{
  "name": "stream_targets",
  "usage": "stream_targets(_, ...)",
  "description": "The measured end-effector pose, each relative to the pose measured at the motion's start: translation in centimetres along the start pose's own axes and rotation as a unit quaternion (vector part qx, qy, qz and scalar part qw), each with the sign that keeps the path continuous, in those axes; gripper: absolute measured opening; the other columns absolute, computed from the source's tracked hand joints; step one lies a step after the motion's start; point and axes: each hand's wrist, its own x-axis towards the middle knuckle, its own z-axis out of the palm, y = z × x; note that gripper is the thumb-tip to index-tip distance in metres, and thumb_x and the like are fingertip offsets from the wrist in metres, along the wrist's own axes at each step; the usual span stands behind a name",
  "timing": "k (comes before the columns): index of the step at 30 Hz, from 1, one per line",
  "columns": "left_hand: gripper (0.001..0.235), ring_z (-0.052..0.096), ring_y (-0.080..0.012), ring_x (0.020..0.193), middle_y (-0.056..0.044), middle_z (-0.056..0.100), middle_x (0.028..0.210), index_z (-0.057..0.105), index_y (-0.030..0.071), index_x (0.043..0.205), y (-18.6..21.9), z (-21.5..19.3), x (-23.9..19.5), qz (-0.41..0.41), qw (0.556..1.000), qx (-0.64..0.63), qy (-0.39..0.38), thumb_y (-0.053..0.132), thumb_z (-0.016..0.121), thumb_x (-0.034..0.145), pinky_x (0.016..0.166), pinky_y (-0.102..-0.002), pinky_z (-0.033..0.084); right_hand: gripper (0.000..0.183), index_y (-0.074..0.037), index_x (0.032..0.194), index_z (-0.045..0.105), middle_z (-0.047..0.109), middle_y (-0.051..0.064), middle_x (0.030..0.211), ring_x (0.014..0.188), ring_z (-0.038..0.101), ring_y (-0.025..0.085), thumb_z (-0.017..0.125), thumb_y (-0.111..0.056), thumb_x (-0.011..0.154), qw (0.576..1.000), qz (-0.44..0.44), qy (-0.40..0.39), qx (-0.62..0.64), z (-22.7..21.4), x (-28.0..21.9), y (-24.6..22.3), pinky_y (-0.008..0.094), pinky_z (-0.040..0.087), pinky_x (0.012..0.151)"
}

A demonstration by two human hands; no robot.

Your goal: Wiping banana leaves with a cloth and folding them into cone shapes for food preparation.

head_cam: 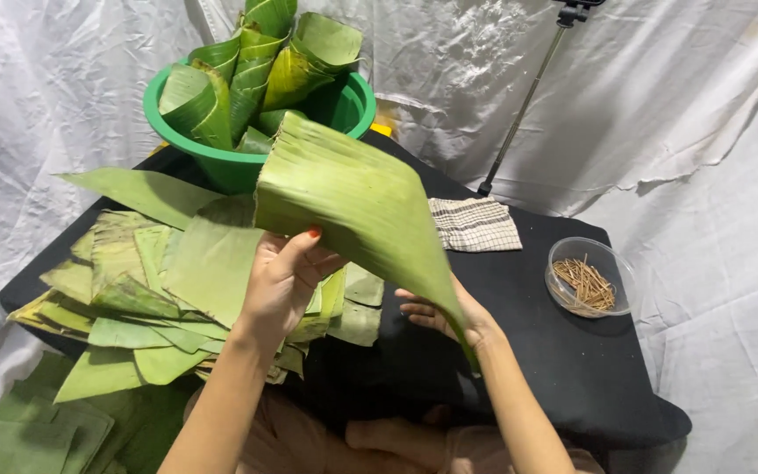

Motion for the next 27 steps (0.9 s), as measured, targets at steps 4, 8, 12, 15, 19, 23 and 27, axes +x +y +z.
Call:
stream_targets(4,0.022,0.077,-0.0324,0.092,-0.016,0.076,0.103,0.067,0.005,0.114,-0.5,0.8,0.3,-0.039,0.999,0.015,-0.003,0.004,0.065,0.092,0.085,-0.055,0.063,0.062,-0.004,0.137,0.060,0.069,0.025,0.124,0.100,0.072,0.035,0.059,-0.041,0.088,0.989,-0.107,0.066,-0.072,-5.8,-3.0,-2.2,0.046,0.059,0.087)
stream_targets(8,0.039,0.076,-0.0287,0.083,-0.014,0.077,0.099,0.070,0.002,0.112,-1.7,-1.2,1.5,-0.150,0.970,0.189,-0.001,0.000,0.082,0.074,0.078,-0.048,0.064,0.059,-0.005,0.137,0.060,0.071,0.023,0.113,0.092,0.071,0.031,0.076,0.001,0.080,0.921,-0.275,0.194,-0.194,-13.3,-8.4,-4.6,0.045,0.060,0.081)
stream_targets(12,0.060,0.073,-0.0213,0.076,-0.013,0.071,0.095,0.055,-0.003,0.124,-3.6,-3.8,3.8,-0.304,0.884,0.352,-0.043,0.007,0.086,0.073,0.074,-0.037,0.063,0.047,-0.016,0.116,0.078,0.075,0.006,0.105,0.092,0.063,0.013,0.089,-0.007,0.071,0.824,-0.305,0.282,-0.386,-17.2,-11.7,-4.9,0.033,0.053,0.086)
stream_targets(15,0.079,0.073,-0.0233,0.085,-0.025,0.071,0.101,0.052,-0.013,0.131,-7.1,-5.7,5.7,-0.337,0.816,0.470,-0.020,0.041,0.082,0.082,0.075,-0.037,0.061,0.041,-0.024,0.111,0.081,0.079,0.003,0.109,0.100,0.071,0.021,0.086,-0.008,0.074,0.754,-0.268,0.282,-0.529,-17.0,-10.7,-3.7,0.037,0.052,0.092)
stream_targets(19,0.072,0.076,-0.0265,0.064,-0.028,0.072,0.087,0.056,-0.017,0.125,-9.6,-6.3,7.3,-0.278,0.732,0.620,-0.055,0.038,0.079,0.085,0.058,-0.036,0.065,0.037,-0.026,0.116,0.077,0.079,-0.002,0.112,0.109,0.072,0.021,0.079,-0.010,0.082,0.661,-0.278,0.272,-0.642,-15.7,-8.4,-3.2,0.034,0.054,0.096)
stream_targets(23,0.046,0.076,-0.0404,0.081,-0.022,0.071,0.082,0.072,0.001,0.103,-12.5,-6.9,8.9,-0.046,0.493,0.862,-0.108,0.041,0.082,0.082,0.065,-0.052,0.062,0.043,-0.034,0.121,0.069,0.072,-0.009,0.109,0.108,0.067,0.015,0.079,-0.024,0.080,0.424,-0.327,0.321,-0.781,-16.4,-6.1,-2.0,0.031,0.053,0.093)
stream_targets(27,0.057,0.073,-0.0337,0.081,-0.015,0.068,0.076,0.072,0.002,0.094,-14.5,-7.3,11.0,0.039,0.421,0.899,-0.111,0.051,0.089,0.070,0.069,-0.048,0.062,0.042,-0.028,0.123,0.066,0.063,0.002,0.123,0.124,0.054,0.024,0.076,-0.033,0.082,0.306,-0.385,0.331,-0.805,-11.4,-5.6,-0.4,0.044,0.040,0.110)
